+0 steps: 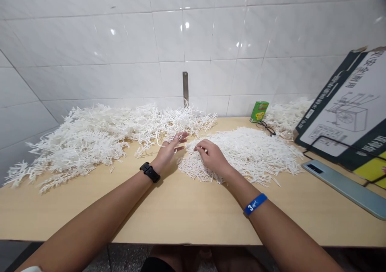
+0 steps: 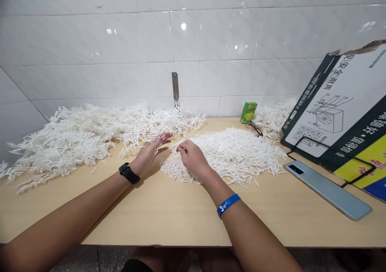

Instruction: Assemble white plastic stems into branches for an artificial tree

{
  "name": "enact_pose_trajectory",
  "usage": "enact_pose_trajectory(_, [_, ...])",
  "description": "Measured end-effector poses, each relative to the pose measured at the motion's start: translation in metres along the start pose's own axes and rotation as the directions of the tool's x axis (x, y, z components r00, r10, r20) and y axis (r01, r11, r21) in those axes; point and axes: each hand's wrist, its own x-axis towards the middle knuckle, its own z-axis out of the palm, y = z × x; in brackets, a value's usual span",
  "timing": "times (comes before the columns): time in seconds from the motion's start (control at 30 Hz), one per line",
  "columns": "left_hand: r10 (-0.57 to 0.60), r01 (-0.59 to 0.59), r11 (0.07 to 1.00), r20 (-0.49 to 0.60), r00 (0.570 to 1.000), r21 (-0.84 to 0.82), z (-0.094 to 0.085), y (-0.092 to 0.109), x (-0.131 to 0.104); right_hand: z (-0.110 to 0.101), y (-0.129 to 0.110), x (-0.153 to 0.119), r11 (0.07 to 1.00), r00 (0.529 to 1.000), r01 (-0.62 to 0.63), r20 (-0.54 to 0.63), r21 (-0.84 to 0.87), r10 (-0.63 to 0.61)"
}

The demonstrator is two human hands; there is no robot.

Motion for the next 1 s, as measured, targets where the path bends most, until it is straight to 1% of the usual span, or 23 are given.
enact_pose_trajectory(0.07, [-0.011, 0.011, 1.0, 0.059, 0.998, 0.007, 0.003, 0.002, -0.002, 0.0, 0.005, 0.001, 0.995, 0.993, -0.092, -0.071, -0.026, 0.09])
enact_pose_trajectory(0.13, [-0.007, 0.007, 1.0, 0.113, 0.994, 0.002, 0.005, 0.002, -0.004, 0.0, 0.006, 0.002, 0.988, 0.979, -0.156, -0.135, -0.014, 0.153])
enact_pose_trajectory(0.17, [-0.002, 0.002, 1.0, 0.133, 0.991, -0.001, 0.006, 0.001, -0.005, -0.001, 0.004, 0.002, 0.987, 0.975, -0.162, -0.155, 0.009, 0.162])
enact_pose_trajectory(0.23, [0.006, -0.006, 1.0, 0.178, 0.984, 0.002, 0.006, -0.001, -0.005, -0.002, -0.001, 0.001, 0.989, 0.977, -0.126, -0.161, 0.08, 0.138])
enact_pose_trajectory(0.3, [-0.006, 0.004, 1.0, 0.231, 0.973, 0.006, 0.007, -0.003, -0.006, -0.003, -0.007, 0.0, 0.986, 0.989, -0.072, -0.115, 0.15, 0.09])
enact_pose_trajectory(0.37, [-0.03, 0.03, 1.0, 0.285, 0.958, 0.004, 0.007, -0.005, -0.007, -0.001, -0.012, 0.0, 0.981, 0.997, -0.058, -0.046, 0.184, 0.067])
enact_pose_trajectory(0.43, [-0.044, 0.045, 0.999, 0.316, 0.948, 0.003, 0.008, -0.005, -0.008, 0.001, -0.015, -0.001, 0.982, 0.998, -0.066, 0.035, 0.179, 0.06])
enact_pose_trajectory(0.5, [-0.042, 0.04, 0.999, 0.325, 0.945, 0.013, 0.008, -0.004, -0.009, 0.004, -0.016, -0.002, 0.983, 0.994, -0.062, 0.103, 0.17, 0.045])
enact_pose_trajectory(0.6, [-0.03, 0.014, 0.998, 0.302, 0.953, 0.055, 0.009, -0.002, -0.011, 0.004, -0.018, -0.003, 0.981, 0.988, -0.064, 0.147, 0.181, 0.037])
enact_pose_trajectory(0.7, [-0.025, -0.001, 0.995, 0.258, 0.966, 0.103, 0.011, -0.001, -0.01, 0.002, -0.021, -0.005, 0.973, 0.986, -0.112, 0.147, 0.203, 0.082])
enact_pose_trajectory(0.77, [-0.018, -0.005, 0.994, 0.216, 0.976, 0.106, 0.011, -0.003, -0.007, 0.001, -0.024, -0.006, 0.961, 0.981, -0.136, 0.167, 0.241, 0.097])
enact_pose_trajectory(0.83, [-0.011, 0.003, 0.998, 0.114, 0.993, 0.065, 0.008, -0.005, -0.004, 0.002, -0.028, -0.008, 0.952, 0.975, -0.137, 0.205, 0.274, 0.081])
enact_pose_trajectory(0.9, [-0.007, 0.007, 1.0, 0.006, 1.0, 0.002, 0.004, -0.006, -0.001, 0.002, -0.029, -0.009, 0.956, 0.973, -0.116, 0.225, 0.268, 0.056])
enact_pose_trajectory(0.93, [-0.004, 0.003, 0.999, -0.022, 1.0, -0.039, 0.002, -0.005, 0.0, 0.002, -0.029, -0.008, 0.962, 0.976, -0.101, 0.214, 0.253, 0.046])
enact_pose_trajectory(0.97, [-0.003, 0.002, 0.997, -0.02, 1.0, -0.076, 0.0, -0.004, 0.001, 0.002, -0.028, -0.007, 0.969, 0.982, -0.088, 0.184, 0.231, 0.046])
enact_pose_trajectory(1.0, [-0.004, 0.005, 0.995, 0.008, 1.0, -0.104, -0.001, -0.002, 0.001, 0.001, -0.026, -0.006, 0.975, 0.989, -0.086, 0.135, 0.207, 0.059])
